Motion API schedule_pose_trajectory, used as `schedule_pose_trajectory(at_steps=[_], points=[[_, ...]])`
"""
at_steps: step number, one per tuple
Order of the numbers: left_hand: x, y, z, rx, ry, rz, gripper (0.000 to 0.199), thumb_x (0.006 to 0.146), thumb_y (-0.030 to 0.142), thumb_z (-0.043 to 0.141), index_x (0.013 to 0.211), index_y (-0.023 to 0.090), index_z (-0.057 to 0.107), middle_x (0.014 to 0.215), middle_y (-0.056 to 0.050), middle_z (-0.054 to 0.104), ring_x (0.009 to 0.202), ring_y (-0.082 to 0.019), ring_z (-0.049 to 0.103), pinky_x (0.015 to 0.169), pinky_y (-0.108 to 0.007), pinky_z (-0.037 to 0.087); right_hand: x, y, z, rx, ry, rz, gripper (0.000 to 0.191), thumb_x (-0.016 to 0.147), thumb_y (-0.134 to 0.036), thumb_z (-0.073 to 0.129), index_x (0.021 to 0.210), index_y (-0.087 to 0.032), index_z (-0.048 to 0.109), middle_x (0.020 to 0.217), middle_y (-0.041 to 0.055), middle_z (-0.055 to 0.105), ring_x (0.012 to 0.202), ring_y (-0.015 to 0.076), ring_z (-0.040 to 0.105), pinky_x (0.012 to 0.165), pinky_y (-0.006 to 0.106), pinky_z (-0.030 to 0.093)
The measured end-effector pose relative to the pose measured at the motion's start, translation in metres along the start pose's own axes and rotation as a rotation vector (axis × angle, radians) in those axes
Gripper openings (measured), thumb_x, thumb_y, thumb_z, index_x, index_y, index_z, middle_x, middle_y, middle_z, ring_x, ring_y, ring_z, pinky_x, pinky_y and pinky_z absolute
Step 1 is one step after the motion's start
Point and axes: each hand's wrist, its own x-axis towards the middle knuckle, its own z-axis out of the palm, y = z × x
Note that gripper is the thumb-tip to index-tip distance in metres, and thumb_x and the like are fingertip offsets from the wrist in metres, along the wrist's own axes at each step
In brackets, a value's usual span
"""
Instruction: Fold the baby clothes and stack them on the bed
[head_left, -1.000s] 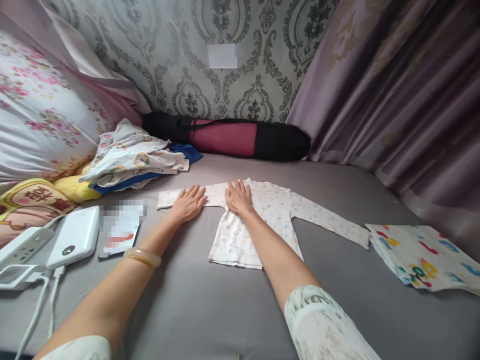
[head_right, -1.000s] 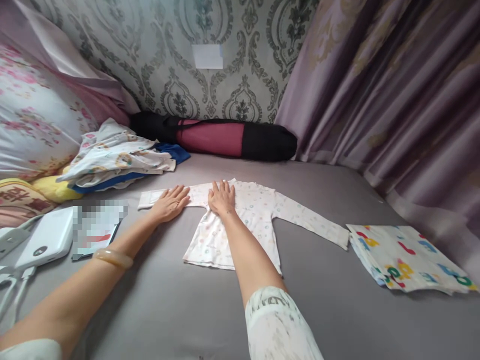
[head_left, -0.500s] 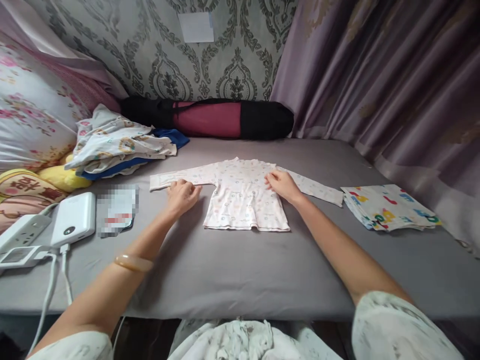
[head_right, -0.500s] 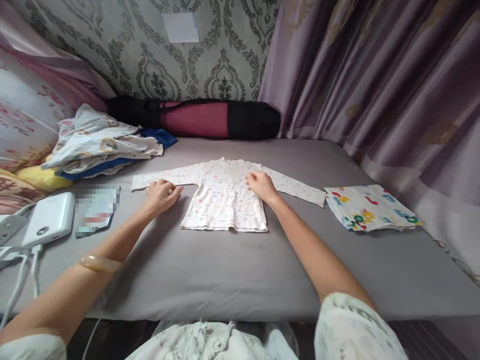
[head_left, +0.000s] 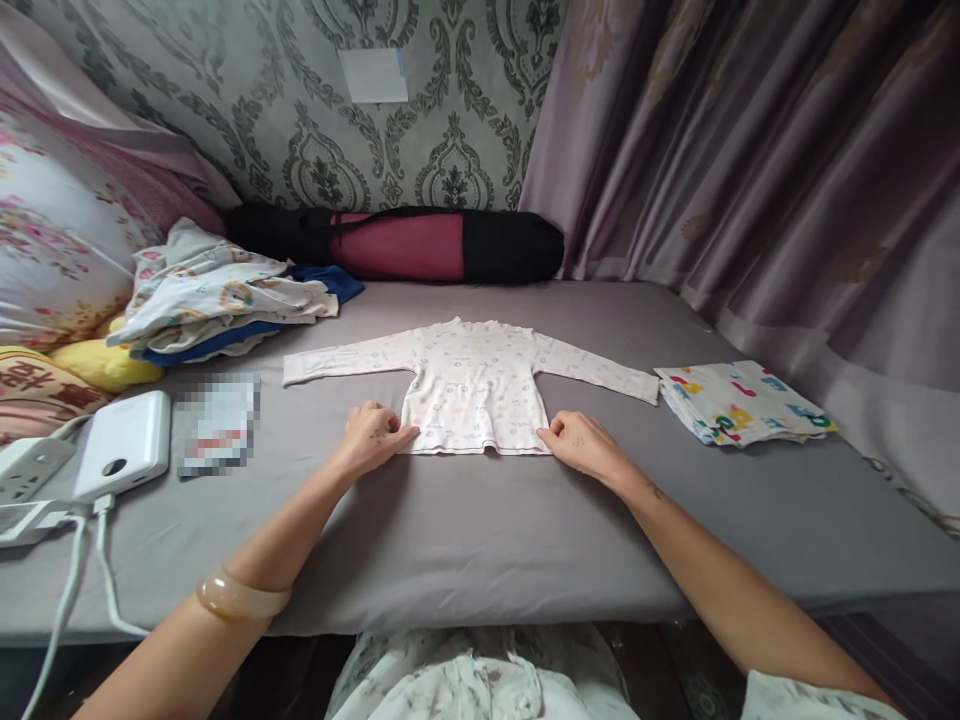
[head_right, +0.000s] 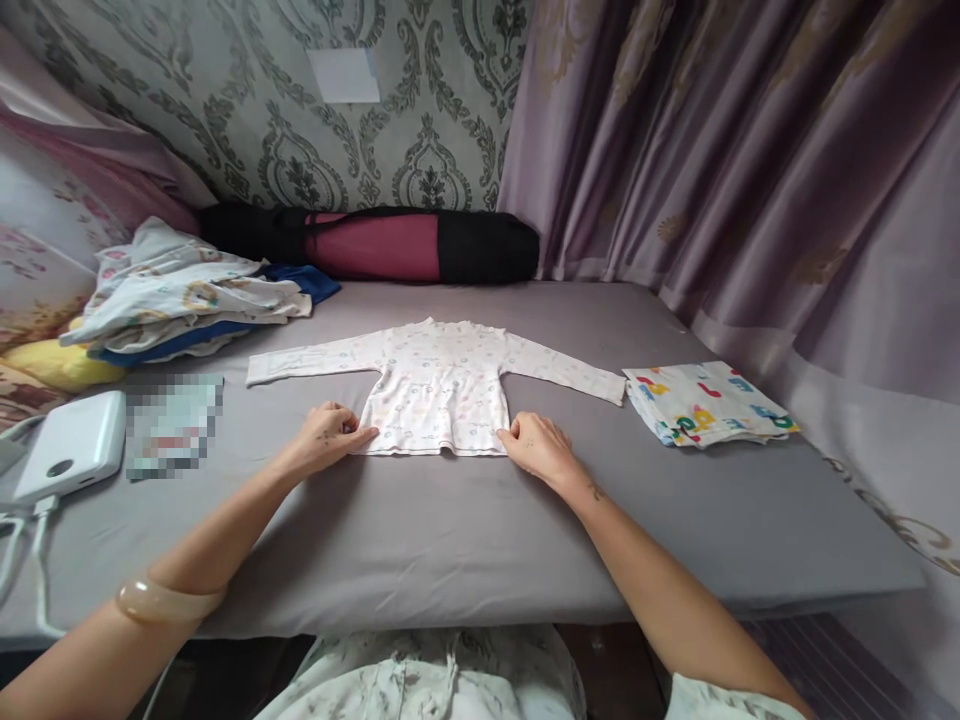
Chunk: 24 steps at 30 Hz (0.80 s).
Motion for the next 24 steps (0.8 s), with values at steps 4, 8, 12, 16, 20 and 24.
schedule_pose_trajectory(at_steps=[4, 8, 12, 16, 20, 24], points=[[-0.004, 0.003, -0.008, -0.146, -0.056, -0.034, 0.037, 0.075, 0.056, 0.055, 0.065, 0.021, 0.053, 0.065, -0.002, 0.056, 0.066, -0.019, 0.054, 0.06, -0.028, 0.038, 0.001, 0.001, 0.0, 0.058, -0.01, -0.076, 0.018, 0.082, -0.037, 0.055, 0.069, -0.024, 0.054, 0.076, -0.0003, 0.068, 0.069, 0.0151, 0.059, 0.057, 0.024, 0.035], [-0.005, -0.004, -0.014, -0.263, -0.044, -0.054, 0.04, 0.075, 0.06, 0.053, 0.072, 0.02, 0.053, 0.063, 0.001, 0.055, 0.062, -0.016, 0.052, 0.054, -0.025, 0.034, 0.005, 0.01, -0.001, 0.213, -0.044, -0.03, 0.016, 0.085, -0.037, 0.051, 0.077, -0.023, 0.054, 0.058, -0.0037, 0.06, 0.053, 0.013, 0.055, 0.054, 0.023, 0.035], [-0.001, -0.014, -0.013, -0.267, -0.072, -0.067, 0.039, 0.071, 0.059, 0.056, 0.075, 0.02, 0.057, 0.065, 0.0, 0.059, 0.064, -0.017, 0.054, 0.054, -0.025, 0.034, 0.011, 0.021, 0.001, 0.232, -0.05, -0.053, 0.015, 0.084, -0.038, 0.054, 0.085, -0.023, 0.055, 0.055, -0.0059, 0.057, 0.05, 0.0126, 0.052, 0.052, 0.023, 0.033], [0.004, -0.019, -0.013, -0.274, -0.14, -0.057, 0.041, 0.067, 0.058, 0.059, 0.078, 0.019, 0.059, 0.069, -0.002, 0.063, 0.066, -0.018, 0.056, 0.054, -0.026, 0.035, 0.011, 0.021, -0.002, 0.092, -0.068, -0.082, 0.014, 0.083, -0.036, 0.055, 0.086, -0.023, 0.057, 0.066, -0.0025, 0.063, 0.061, 0.0137, 0.056, 0.054, 0.023, 0.032], [0.008, -0.016, -0.023, -0.323, -0.251, -0.1, 0.05, 0.06, 0.059, 0.064, 0.088, 0.017, 0.06, 0.072, -0.002, 0.066, 0.068, -0.021, 0.059, 0.056, -0.027, 0.038, 0.01, 0.011, -0.013, -0.089, -0.096, -0.112, 0.014, 0.083, -0.036, 0.055, 0.079, -0.023, 0.06, 0.078, -0.0001, 0.068, 0.068, 0.0144, 0.057, 0.055, 0.025, 0.028], [0.018, -0.008, -0.03, -0.419, -0.273, -0.17, 0.055, 0.06, 0.059, 0.069, 0.094, 0.017, 0.06, 0.072, -0.002, 0.066, 0.071, -0.021, 0.062, 0.06, -0.027, 0.042, 0.025, 0.006, -0.03, -0.138, -0.174, -0.112, 0.026, 0.082, -0.047, 0.058, 0.073, -0.022, 0.063, 0.071, 0.0005, 0.067, 0.065, 0.015, 0.057, 0.055, 0.025, 0.028]])
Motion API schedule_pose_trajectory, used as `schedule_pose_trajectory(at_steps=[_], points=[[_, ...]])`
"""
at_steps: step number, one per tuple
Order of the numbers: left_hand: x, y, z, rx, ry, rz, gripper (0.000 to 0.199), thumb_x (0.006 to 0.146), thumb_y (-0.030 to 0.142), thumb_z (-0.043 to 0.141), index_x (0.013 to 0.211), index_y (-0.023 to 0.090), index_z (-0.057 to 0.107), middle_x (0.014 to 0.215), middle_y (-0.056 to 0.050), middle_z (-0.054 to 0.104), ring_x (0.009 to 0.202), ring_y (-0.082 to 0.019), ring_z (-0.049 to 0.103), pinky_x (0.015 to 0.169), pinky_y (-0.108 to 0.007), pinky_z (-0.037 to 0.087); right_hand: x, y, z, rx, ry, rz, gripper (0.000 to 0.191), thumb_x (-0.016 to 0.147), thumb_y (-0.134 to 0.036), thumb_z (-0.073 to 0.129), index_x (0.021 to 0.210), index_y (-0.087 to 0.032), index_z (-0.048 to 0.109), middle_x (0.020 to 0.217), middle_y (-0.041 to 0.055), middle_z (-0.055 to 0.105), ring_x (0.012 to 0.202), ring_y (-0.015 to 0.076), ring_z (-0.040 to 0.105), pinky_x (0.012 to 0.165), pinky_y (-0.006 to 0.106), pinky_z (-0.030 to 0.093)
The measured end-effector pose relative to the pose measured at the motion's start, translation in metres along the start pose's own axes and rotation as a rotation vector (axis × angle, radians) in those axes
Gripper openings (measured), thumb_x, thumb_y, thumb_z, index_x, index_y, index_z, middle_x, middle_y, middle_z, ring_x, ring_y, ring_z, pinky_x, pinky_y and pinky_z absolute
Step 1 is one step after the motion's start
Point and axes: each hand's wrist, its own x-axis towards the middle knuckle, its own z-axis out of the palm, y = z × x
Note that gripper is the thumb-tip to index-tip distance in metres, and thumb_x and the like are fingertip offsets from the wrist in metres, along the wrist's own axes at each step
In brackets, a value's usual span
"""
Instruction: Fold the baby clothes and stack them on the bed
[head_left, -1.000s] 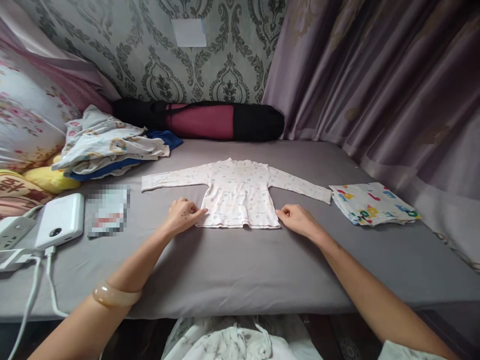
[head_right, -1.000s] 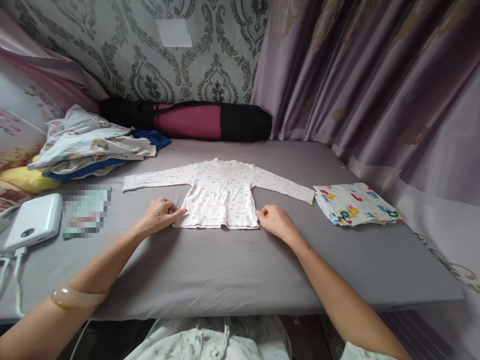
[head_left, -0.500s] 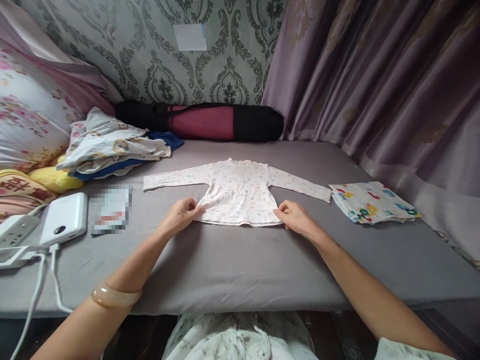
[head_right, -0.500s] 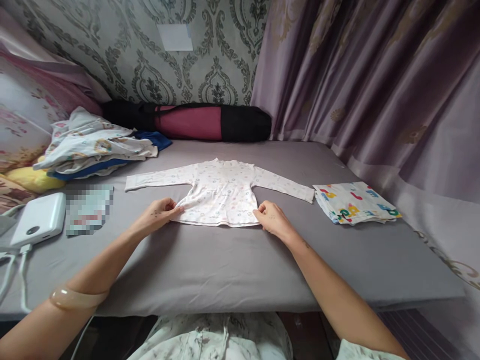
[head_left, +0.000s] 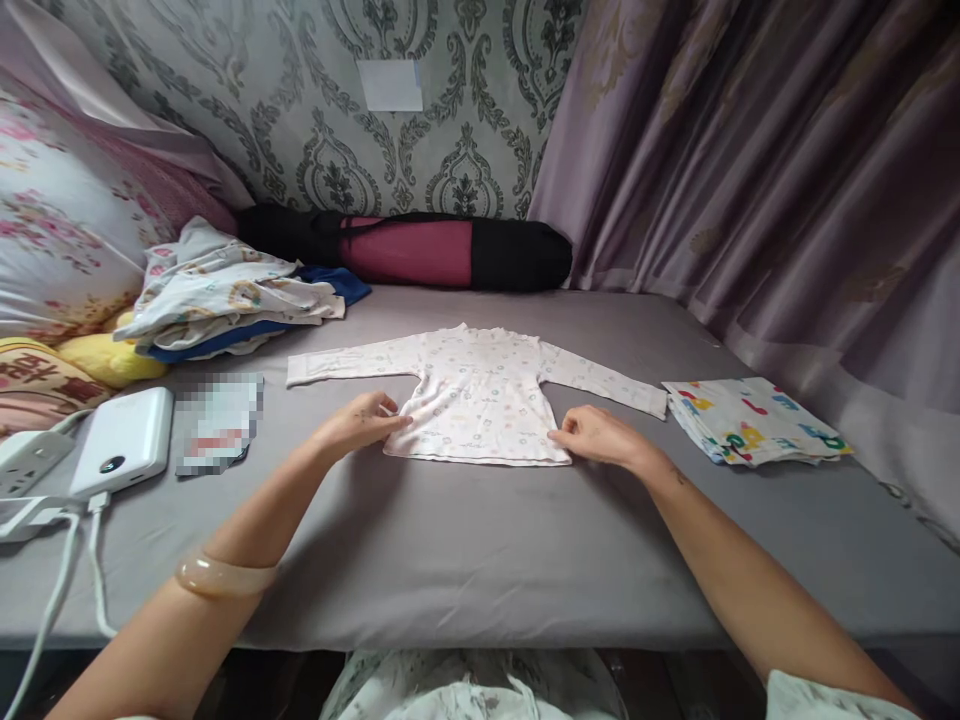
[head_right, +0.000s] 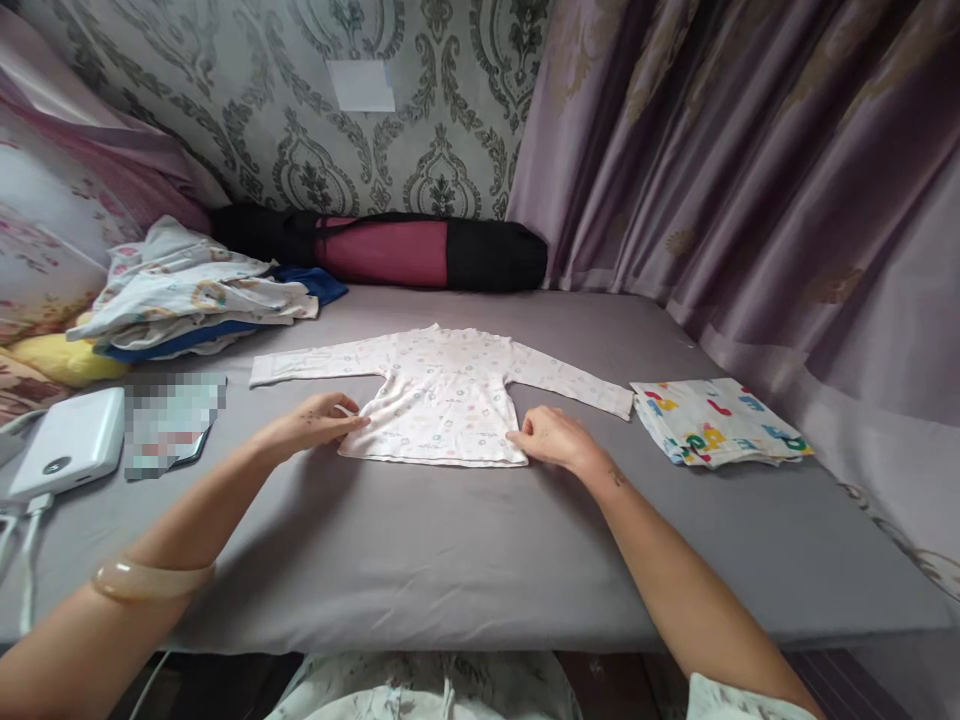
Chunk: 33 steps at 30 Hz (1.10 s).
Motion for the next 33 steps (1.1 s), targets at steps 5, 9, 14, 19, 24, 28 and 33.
schedule_pose_trajectory(at_steps=[5, 9, 14, 19, 24, 28, 33], points=[[0.026, 0.015, 0.006, -0.255, 0.137, -0.1, 0.035, 0.067, 0.045, 0.073, 0.084, 0.017, 0.059, 0.065, 0.001, 0.06, 0.068, -0.015, 0.06, 0.063, -0.025, 0.046, 0.037, 0.001, -0.008, 0.009, 0.275, -0.024, 0.02, 0.087, -0.035, 0.052, 0.09, -0.022, 0.067, 0.093, 0.0028, 0.071, 0.086, 0.0185, 0.062, 0.065, 0.025, 0.036], [0.043, 0.028, 0.012, -0.364, 0.194, -0.136, 0.027, 0.068, 0.037, 0.075, 0.075, 0.016, 0.06, 0.058, 0.003, 0.054, 0.059, -0.012, 0.054, 0.059, -0.023, 0.043, 0.064, 0.0, 0.003, -0.051, 0.339, -0.052, 0.026, 0.087, -0.022, 0.051, 0.11, -0.024, 0.065, 0.119, 0.0052, 0.064, 0.103, 0.0215, 0.06, 0.078, 0.028, 0.042], [0.054, 0.034, 0.016, -0.409, 0.273, -0.15, 0.016, 0.074, 0.027, 0.07, 0.075, 0.015, 0.059, 0.06, 0.002, 0.057, 0.052, -0.008, 0.05, 0.052, -0.021, 0.036, 0.077, 0.002, 0.01, -0.146, 0.322, -0.092, 0.028, 0.092, -0.022, 0.045, 0.113, -0.026, 0.064, 0.123, 0.0059, 0.06, 0.102, 0.0225, 0.06, 0.081, 0.03, 0.044], [0.066, 0.032, 0.019, -0.354, 0.335, -0.161, 0.033, 0.076, 0.026, 0.069, 0.104, 0.012, 0.057, 0.069, 0.0, 0.063, 0.056, -0.01, 0.053, 0.052, -0.021, 0.036, 0.078, 0.004, 0.008, -0.271, 0.312, -0.211, 0.029, 0.097, -0.023, 0.038, 0.111, -0.024, 0.064, 0.12, 0.0069, 0.06, 0.098, 0.0218, 0.061, 0.077, 0.029, 0.043], [0.069, 0.034, 0.021, -0.115, 0.39, -0.124, 0.051, 0.069, 0.032, 0.073, 0.114, 0.013, 0.057, 0.075, -0.001, 0.065, 0.065, -0.015, 0.058, 0.056, -0.023, 0.04, 0.076, 0.004, 0.006, -0.383, 0.283, -0.293, 0.033, 0.098, -0.018, 0.034, 0.114, -0.023, 0.063, 0.12, 0.0081, 0.06, 0.096, 0.0208, 0.062, 0.073, 0.028, 0.042], [0.071, 0.035, 0.02, 0.02, 0.379, -0.117, 0.037, 0.073, 0.033, 0.067, 0.104, 0.014, 0.063, 0.076, -0.004, 0.068, 0.068, -0.018, 0.062, 0.059, -0.024, 0.041, 0.078, 0.005, 0.002, -0.449, 0.243, -0.319, 0.036, 0.096, -0.012, 0.033, 0.114, -0.023, 0.062, 0.119, 0.0075, 0.06, 0.093, 0.0206, 0.062, 0.071, 0.028, 0.041], [0.076, 0.027, 0.018, 0.261, 0.441, -0.07, 0.028, 0.085, 0.038, 0.053, 0.077, 0.017, 0.069, 0.076, -0.01, 0.071, 0.08, -0.023, 0.066, 0.068, -0.028, 0.042, 0.078, 0.005, -0.001, -0.461, 0.258, -0.297, 0.036, 0.095, -0.012, 0.033, 0.114, -0.022, 0.062, 0.122, 0.0102, 0.058, 0.099, 0.0216, 0.06, 0.074, 0.028, 0.042]])
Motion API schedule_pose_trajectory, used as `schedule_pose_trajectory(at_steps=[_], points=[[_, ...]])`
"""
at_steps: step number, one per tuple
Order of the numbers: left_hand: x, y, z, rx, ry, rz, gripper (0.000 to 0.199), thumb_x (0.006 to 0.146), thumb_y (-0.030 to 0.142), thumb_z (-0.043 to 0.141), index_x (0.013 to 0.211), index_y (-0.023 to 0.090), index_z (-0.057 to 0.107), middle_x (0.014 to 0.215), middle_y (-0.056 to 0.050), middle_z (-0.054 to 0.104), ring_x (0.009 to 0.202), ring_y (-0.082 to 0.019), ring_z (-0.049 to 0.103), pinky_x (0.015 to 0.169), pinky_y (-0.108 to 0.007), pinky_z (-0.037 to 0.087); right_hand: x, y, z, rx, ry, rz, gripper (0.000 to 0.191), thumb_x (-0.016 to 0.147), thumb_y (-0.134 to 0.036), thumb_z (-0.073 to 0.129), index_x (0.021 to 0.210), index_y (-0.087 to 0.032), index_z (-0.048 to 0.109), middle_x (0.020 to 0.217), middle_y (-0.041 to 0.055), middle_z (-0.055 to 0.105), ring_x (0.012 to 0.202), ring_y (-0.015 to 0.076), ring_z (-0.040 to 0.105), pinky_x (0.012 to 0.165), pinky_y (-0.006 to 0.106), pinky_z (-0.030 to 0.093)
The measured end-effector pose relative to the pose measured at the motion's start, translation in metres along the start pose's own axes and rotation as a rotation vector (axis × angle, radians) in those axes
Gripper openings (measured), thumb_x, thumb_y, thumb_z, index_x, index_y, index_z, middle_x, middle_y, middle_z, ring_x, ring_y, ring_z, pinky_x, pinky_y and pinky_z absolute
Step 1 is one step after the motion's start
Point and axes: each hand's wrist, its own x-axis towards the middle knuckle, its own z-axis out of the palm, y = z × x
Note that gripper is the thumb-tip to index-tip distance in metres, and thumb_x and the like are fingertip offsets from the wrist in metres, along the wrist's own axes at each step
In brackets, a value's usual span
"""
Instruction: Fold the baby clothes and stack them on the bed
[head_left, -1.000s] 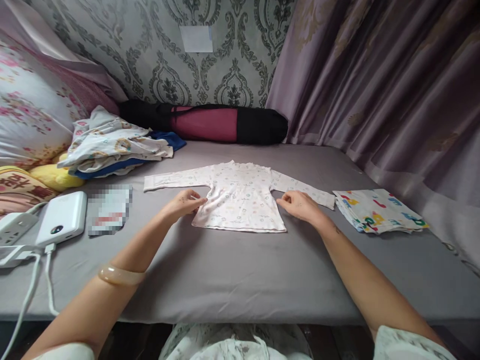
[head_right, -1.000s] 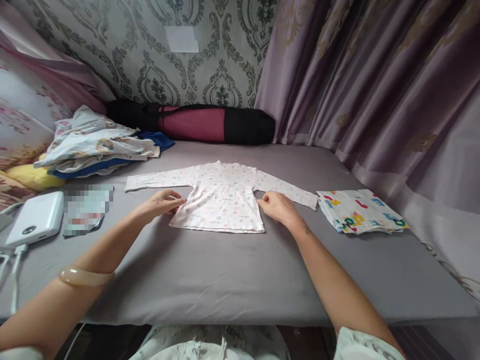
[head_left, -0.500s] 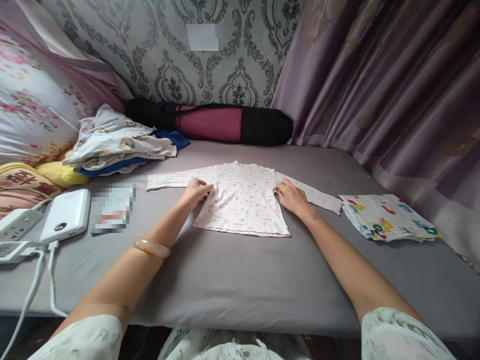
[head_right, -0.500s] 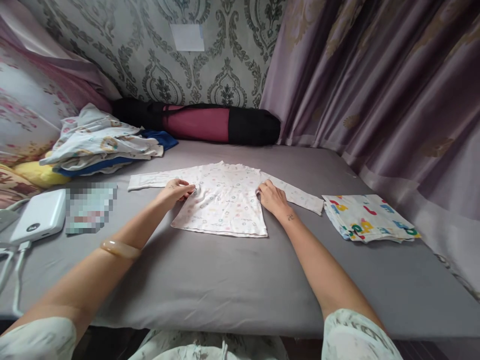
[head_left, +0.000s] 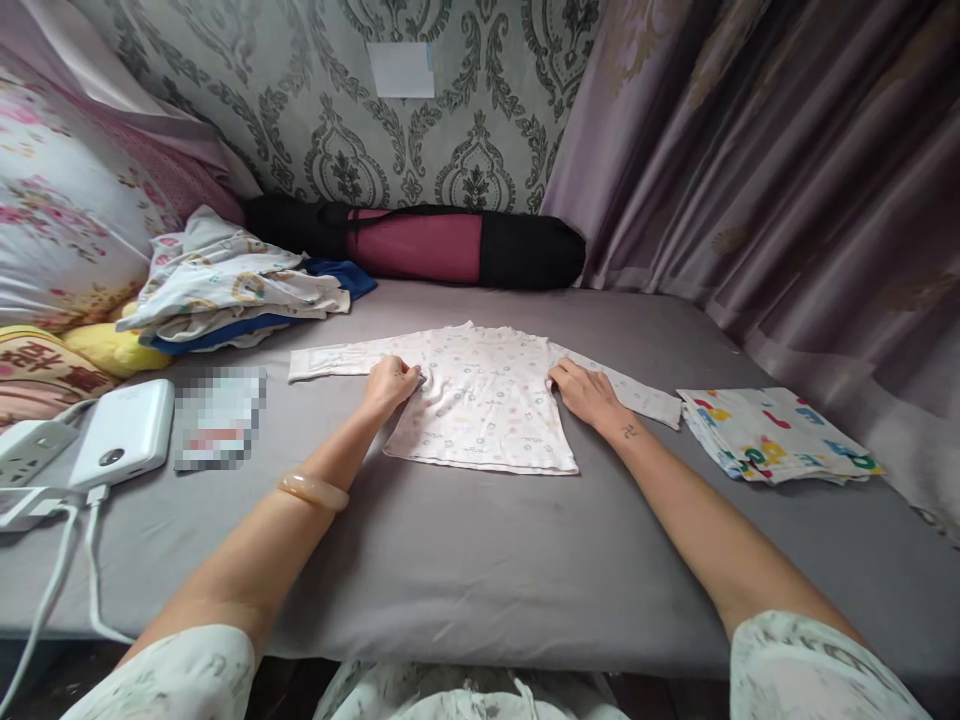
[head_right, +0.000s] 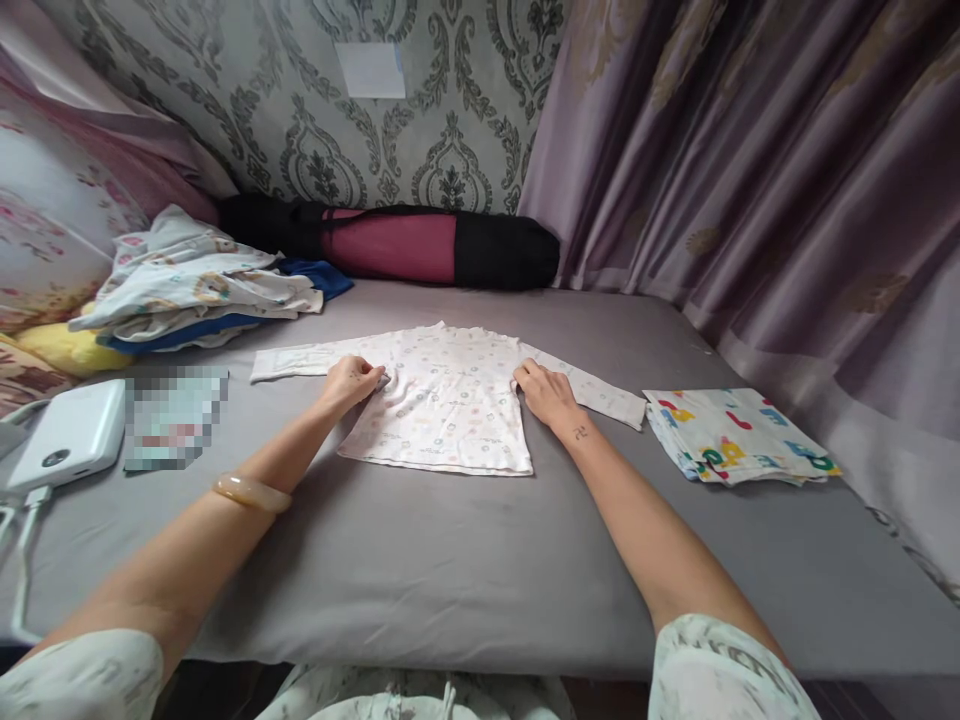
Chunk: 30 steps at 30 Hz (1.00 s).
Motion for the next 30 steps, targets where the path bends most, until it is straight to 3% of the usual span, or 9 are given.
schedule_pose_trajectory(at_steps=[5, 15, 19, 23, 26, 30], points=[[0.0, 0.002, 0.002, 0.051, -0.032, 0.002, 0.032, 0.082, 0.044, 0.056, 0.068, 0.018, 0.068, 0.077, -0.012, 0.072, 0.087, -0.026, 0.067, 0.069, -0.028, 0.043, -0.001, -0.007, 0.004, 0.117, 0.081, 0.216, 0.035, 0.095, -0.018, 0.035, 0.115, -0.025, 0.063, 0.118, 0.0098, 0.061, 0.096, 0.0232, 0.062, 0.076, 0.032, 0.044], [0.0, 0.014, 0.011, -0.078, 0.012, -0.084, 0.014, 0.073, 0.03, 0.064, 0.066, 0.018, 0.067, 0.078, -0.012, 0.072, 0.087, -0.028, 0.067, 0.067, -0.029, 0.046, 0.007, -0.021, 0.009, 0.535, 0.158, 0.606, 0.03, 0.085, -0.023, 0.049, 0.104, -0.027, 0.072, 0.103, 0.0062, 0.072, 0.099, 0.0251, 0.064, 0.078, 0.031, 0.047], [0.002, 0.013, 0.012, -0.114, 0.008, -0.103, 0.008, 0.069, 0.026, 0.066, 0.069, 0.018, 0.068, 0.074, -0.012, 0.071, 0.086, -0.027, 0.067, 0.065, -0.028, 0.047, 0.011, -0.021, 0.019, 0.777, 0.214, 0.715, 0.026, 0.082, -0.026, 0.054, 0.101, -0.025, 0.072, 0.092, 0.0034, 0.074, 0.074, 0.0182, 0.068, 0.066, 0.026, 0.049], [0.003, 0.011, 0.01, -0.146, 0.025, -0.092, 0.008, 0.067, 0.024, 0.066, 0.072, 0.018, 0.069, 0.08, -0.012, 0.072, 0.087, -0.027, 0.067, 0.067, -0.029, 0.047, 0.016, -0.022, 0.027, 1.045, 0.235, 0.817, 0.031, 0.081, -0.025, 0.055, 0.108, -0.021, 0.068, 0.087, 0.0019, 0.073, 0.042, 0.0085, 0.055, 0.044, 0.019, 0.041], [0.0, 0.013, 0.006, -0.142, 0.05, -0.074, 0.01, 0.068, 0.023, 0.064, 0.076, 0.018, 0.069, 0.088, -0.012, 0.073, 0.093, -0.027, 0.066, 0.071, -0.029, 0.046, 0.02, -0.026, 0.028, 1.125, 0.218, 0.859, 0.032, 0.08, -0.027, 0.056, 0.109, -0.019, 0.067, 0.078, 0.0025, 0.071, 0.039, 0.007, 0.051, 0.038, 0.017, 0.035], [-0.003, 0.016, 0.003, -0.13, 0.07, -0.047, 0.011, 0.071, 0.022, 0.06, 0.078, 0.019, 0.067, 0.089, -0.011, 0.072, 0.092, -0.025, 0.065, 0.071, -0.029, 0.045, 0.023, -0.03, 0.029, 1.077, 0.226, 0.845, 0.03, 0.078, -0.029, 0.058, 0.103, -0.016, 0.069, 0.067, -0.0001, 0.067, 0.04, 0.0076, 0.051, 0.04, 0.017, 0.038]])
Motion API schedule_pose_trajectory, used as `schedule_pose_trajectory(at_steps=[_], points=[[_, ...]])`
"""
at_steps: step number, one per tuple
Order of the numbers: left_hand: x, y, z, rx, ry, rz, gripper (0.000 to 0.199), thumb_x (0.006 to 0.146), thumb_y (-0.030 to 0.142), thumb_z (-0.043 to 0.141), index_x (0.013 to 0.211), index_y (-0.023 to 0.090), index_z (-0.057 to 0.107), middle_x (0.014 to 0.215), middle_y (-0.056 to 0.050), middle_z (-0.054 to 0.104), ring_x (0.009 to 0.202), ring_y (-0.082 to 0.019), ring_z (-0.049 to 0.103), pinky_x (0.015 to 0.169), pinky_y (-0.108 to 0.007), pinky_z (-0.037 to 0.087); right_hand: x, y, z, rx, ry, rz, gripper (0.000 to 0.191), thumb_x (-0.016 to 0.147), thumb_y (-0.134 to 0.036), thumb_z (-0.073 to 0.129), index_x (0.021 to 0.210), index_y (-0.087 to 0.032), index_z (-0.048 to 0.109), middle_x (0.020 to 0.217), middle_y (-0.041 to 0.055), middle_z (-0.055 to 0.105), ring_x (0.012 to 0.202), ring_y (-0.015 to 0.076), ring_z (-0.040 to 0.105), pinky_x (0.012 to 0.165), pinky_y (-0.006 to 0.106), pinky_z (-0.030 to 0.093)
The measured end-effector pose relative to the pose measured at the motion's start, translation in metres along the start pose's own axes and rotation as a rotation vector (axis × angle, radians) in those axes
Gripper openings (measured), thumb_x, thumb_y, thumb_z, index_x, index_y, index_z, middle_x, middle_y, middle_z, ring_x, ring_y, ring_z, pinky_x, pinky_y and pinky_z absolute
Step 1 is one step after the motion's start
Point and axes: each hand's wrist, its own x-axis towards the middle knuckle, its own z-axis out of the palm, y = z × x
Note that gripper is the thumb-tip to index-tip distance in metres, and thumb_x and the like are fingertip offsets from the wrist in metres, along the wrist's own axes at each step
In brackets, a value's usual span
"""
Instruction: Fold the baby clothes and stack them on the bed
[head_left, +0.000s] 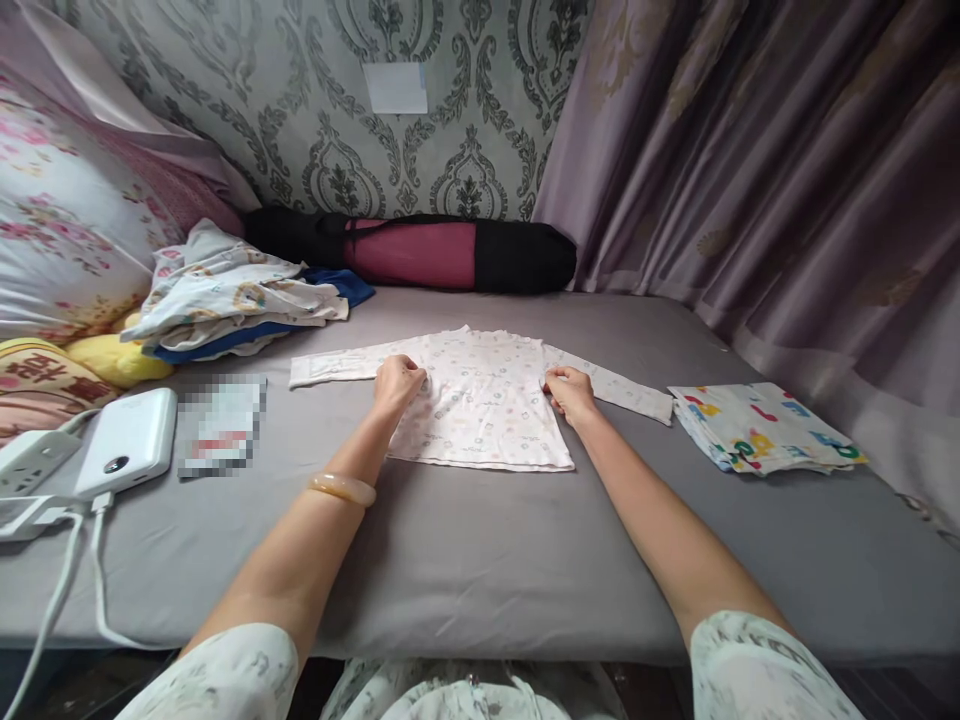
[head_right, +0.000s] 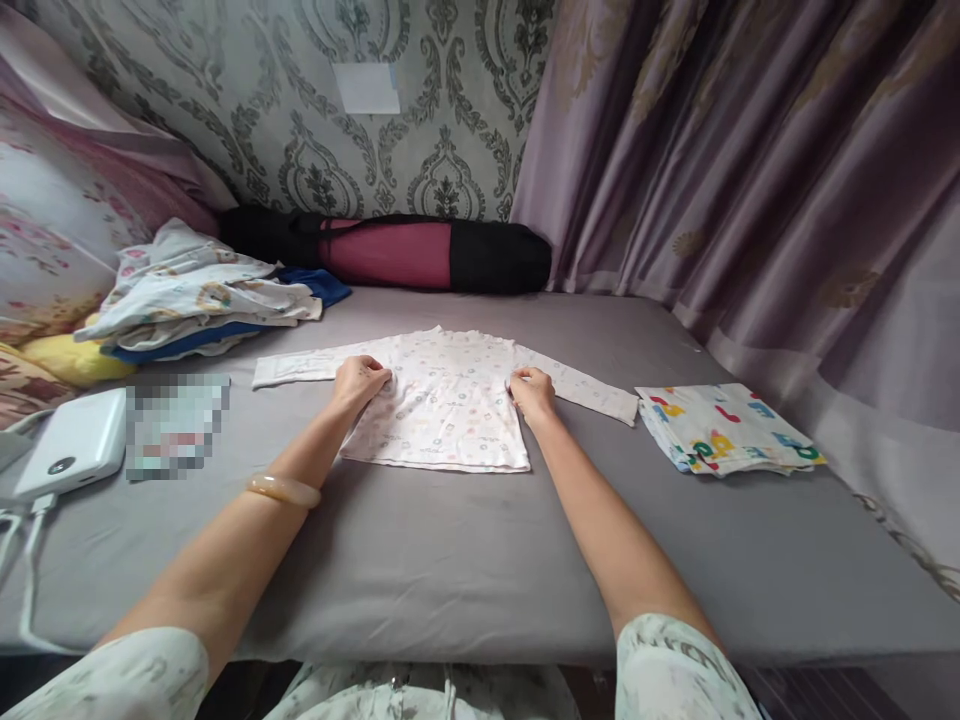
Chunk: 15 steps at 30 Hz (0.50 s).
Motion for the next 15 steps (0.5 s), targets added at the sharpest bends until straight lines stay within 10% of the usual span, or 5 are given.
schedule_pose_trajectory(at_steps=[15], points=[[-0.012, -0.004, 0.005, 0.437, -0.018, 0.38, 0.033, 0.092, 0.015, 0.036, 0.12, 0.018, 0.053, 0.108, -0.015, 0.06, 0.101, -0.028, 0.057, 0.076, -0.032, 0.041, -0.024, -0.005, -0.011, -0.709, -0.011, -0.431, 0.036, 0.098, -0.025, 0.032, 0.123, -0.023, 0.058, 0.117, 0.0112, 0.065, 0.101, 0.0241, 0.063, 0.081, 0.032, 0.044]])
